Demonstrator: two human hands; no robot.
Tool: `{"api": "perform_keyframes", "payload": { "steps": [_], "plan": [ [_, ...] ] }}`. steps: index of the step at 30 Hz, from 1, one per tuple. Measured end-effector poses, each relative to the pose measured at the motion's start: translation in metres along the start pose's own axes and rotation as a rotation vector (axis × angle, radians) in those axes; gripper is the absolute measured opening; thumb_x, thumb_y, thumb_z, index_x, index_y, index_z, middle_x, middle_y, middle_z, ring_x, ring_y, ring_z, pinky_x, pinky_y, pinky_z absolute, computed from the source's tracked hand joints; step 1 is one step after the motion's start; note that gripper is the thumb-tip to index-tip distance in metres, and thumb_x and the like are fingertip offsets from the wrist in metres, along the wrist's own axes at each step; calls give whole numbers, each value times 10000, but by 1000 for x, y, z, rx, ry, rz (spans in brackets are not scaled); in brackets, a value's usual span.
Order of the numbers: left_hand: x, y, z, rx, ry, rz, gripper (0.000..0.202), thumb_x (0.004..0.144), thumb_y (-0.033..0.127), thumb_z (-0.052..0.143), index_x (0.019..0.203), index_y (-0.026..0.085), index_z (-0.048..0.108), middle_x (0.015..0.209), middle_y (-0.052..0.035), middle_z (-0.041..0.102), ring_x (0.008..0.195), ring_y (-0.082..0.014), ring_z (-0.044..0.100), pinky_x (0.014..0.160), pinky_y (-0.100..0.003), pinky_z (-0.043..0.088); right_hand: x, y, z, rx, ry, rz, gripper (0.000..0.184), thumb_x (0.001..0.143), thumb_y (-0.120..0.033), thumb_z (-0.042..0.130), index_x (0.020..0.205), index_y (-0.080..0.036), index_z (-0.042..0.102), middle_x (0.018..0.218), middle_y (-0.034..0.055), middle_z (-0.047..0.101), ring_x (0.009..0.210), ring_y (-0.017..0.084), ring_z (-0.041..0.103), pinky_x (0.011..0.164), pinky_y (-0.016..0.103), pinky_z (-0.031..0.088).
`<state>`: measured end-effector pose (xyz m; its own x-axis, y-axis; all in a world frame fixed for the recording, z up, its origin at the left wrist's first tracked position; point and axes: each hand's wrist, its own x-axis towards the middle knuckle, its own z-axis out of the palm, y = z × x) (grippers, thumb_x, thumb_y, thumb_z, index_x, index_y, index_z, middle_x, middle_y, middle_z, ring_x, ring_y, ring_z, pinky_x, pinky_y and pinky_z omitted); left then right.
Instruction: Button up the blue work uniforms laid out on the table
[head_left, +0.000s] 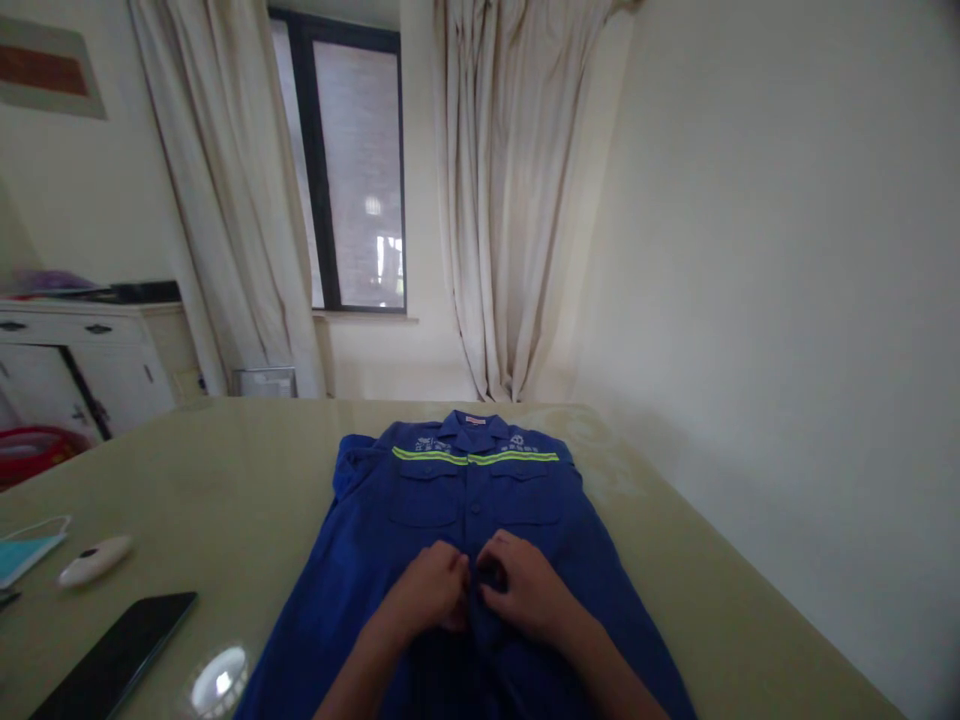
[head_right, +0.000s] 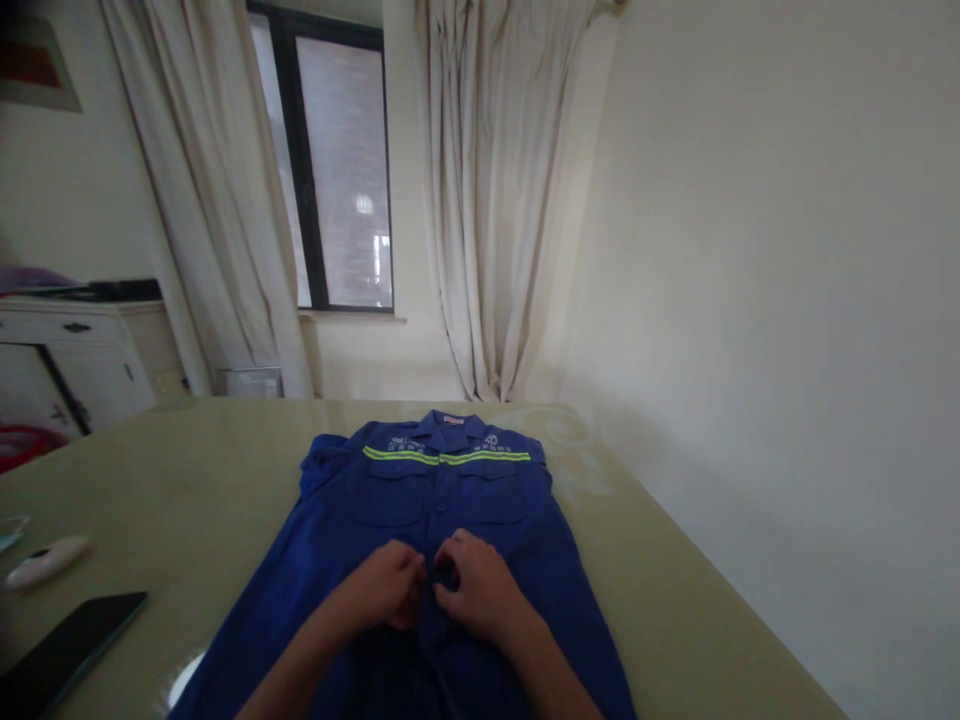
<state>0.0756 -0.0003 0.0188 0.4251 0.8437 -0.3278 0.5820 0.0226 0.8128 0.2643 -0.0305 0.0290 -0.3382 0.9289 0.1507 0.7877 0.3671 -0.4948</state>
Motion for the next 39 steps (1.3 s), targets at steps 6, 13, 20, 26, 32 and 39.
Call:
{"api": "perform_keyframes", "payload": {
  "steps": [6, 13, 20, 26, 32, 39],
  "plan": [
    [8, 7, 10, 94, 290, 49, 270, 933, 372, 506, 957, 194, 707, 911, -88, 777, 877, -239, 730, 779, -303, 491, -6, -4, 16, -245, 42, 5, 165, 919, -196, 601, 1039, -246, 702, 1042, 30, 688, 959, 188, 665, 791, 250, 467],
    [23, -10, 18, 22, 507, 171, 321, 871, 315, 546, 1128, 158, 655, 1141, -130, 719, 1033, -239, 690, 921, -337, 489, 4, 0, 30, -412, 175, -69, 93, 945, -159, 600, 927, -219, 668, 946, 25, 686, 847, 175, 670, 664, 246, 449],
    [31, -16, 18, -552, 462, 118, 610, 672, 551, 736, 1098, 126, 635, 964, -127, 747, 866, -260, 708, 808, -363, 532, 2, -2, 28, -315, 433, -215, 174, 999, -153, 498, 888, -208, 619, 884, 28, 642, 800, 168, 630, 727, 266, 452],
    [29, -12, 13, -690, 422, 36, 590, 602, 504, 850, 1024, 137, 665, 711, -22, 705, 658, -180, 639, 618, -285, 466, 4, -6, 26, -368, 545, -281, 195, 1000, -146, 480, 874, -216, 611, 840, 35, 642, 779, 194, 606, 736, 311, 439],
    [25, -7, 13, -758, 345, 18, 589, 583, 467, 872, 1039, 136, 700, 757, -42, 738, 690, -191, 676, 626, -286, 483, 0, -7, 23, -308, 500, -273, 181, 1006, -150, 482, 907, -219, 618, 876, 40, 653, 817, 197, 618, 769, 315, 462],
    [19, 1, 21, -673, 454, 245, 511, 641, 453, 799, 1039, 140, 732, 712, -17, 726, 726, -209, 686, 733, -324, 522, -1, 2, 27, -43, 354, -146, 152, 1005, -188, 539, 873, -224, 607, 871, 11, 635, 785, 161, 639, 718, 251, 489]
  ]
}}
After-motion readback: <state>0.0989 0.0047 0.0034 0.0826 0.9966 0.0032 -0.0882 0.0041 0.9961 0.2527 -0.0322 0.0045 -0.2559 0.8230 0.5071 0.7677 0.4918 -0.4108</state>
